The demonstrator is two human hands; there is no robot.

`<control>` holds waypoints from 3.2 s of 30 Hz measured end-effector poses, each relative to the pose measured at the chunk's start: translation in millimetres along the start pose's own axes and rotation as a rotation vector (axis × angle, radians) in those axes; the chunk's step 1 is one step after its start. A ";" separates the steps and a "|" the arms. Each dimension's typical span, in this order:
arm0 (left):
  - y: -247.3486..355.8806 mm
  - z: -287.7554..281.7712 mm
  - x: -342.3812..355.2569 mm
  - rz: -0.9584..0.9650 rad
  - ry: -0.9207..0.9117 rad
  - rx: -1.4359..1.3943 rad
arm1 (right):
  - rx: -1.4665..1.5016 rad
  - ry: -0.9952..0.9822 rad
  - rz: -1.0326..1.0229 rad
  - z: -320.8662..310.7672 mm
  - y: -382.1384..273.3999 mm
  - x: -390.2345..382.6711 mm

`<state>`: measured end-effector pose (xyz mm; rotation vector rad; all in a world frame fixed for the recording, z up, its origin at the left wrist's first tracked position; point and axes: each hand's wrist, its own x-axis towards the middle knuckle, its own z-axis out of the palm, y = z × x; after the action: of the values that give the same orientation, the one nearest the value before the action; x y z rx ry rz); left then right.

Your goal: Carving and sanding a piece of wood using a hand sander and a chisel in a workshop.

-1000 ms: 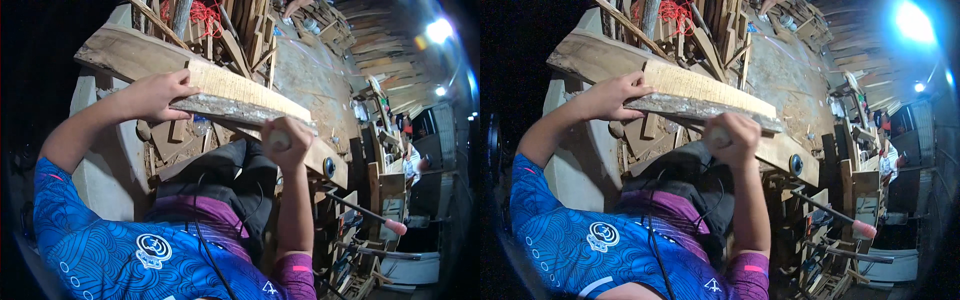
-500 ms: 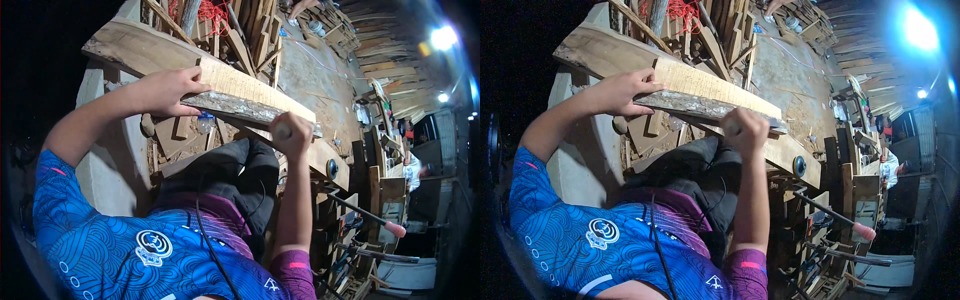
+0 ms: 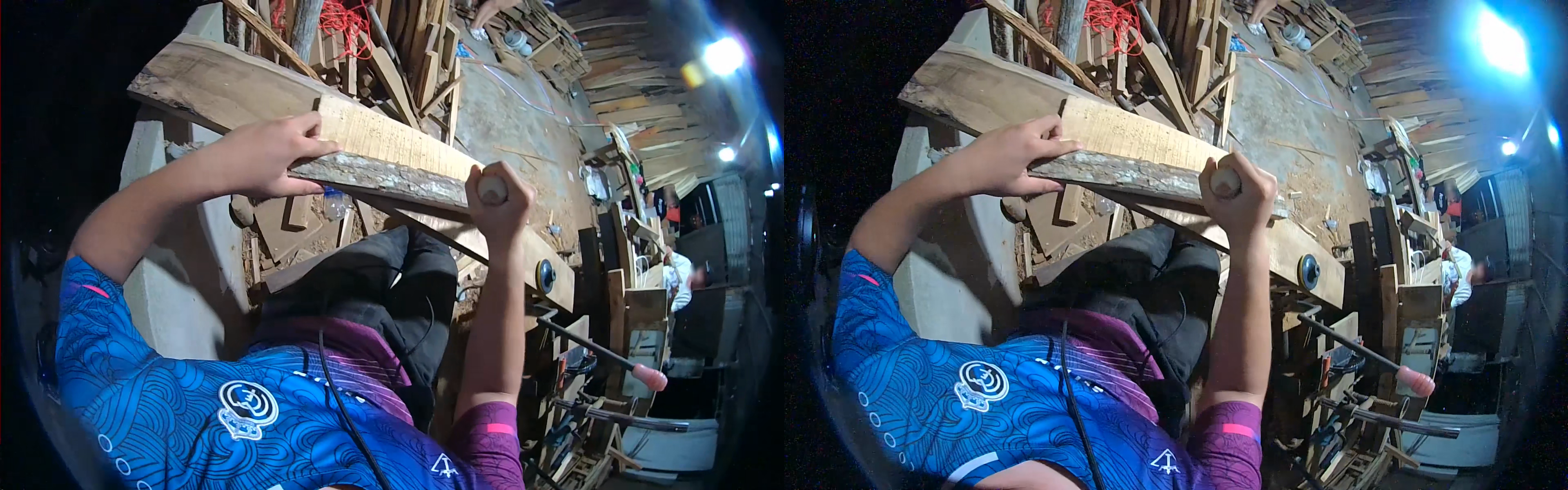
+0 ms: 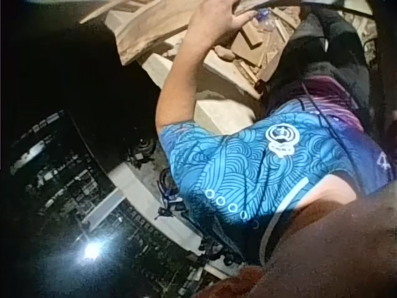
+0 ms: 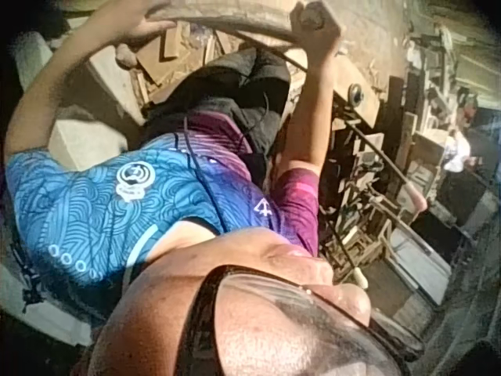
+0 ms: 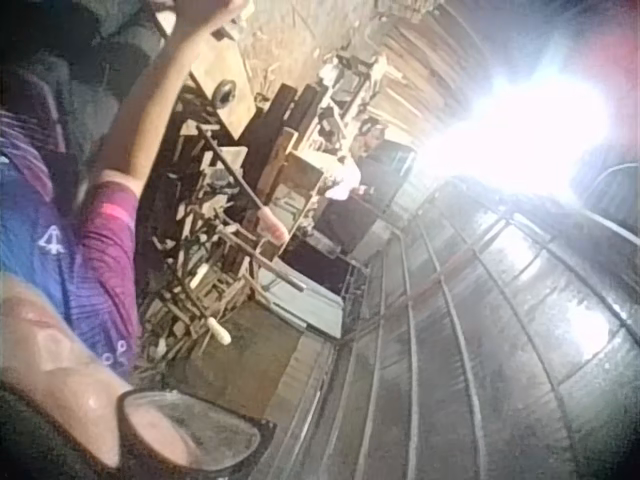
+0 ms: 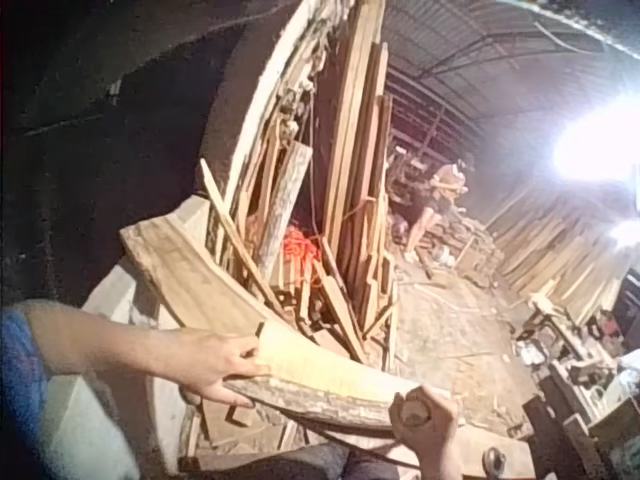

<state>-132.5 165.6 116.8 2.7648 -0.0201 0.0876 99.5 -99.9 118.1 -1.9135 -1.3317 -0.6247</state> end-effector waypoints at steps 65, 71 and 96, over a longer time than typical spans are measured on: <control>-16.1 13.6 -8.3 0.067 0.139 0.061 | 0.384 0.033 -0.032 -36.8 -0.2 -24.5; -13.9 10.8 -9.4 0.016 0.078 0.036 | 0.459 -0.241 -0.383 -13.5 -52.8 -14.2; -21.8 11.2 -1.9 0.154 0.151 0.002 | 0.488 -0.112 -0.435 10.6 -96.9 -14.3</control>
<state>-133.1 181.8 98.3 2.7472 -0.1934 0.3372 3.8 -79.3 128.1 -1.2912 -1.8007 -0.3494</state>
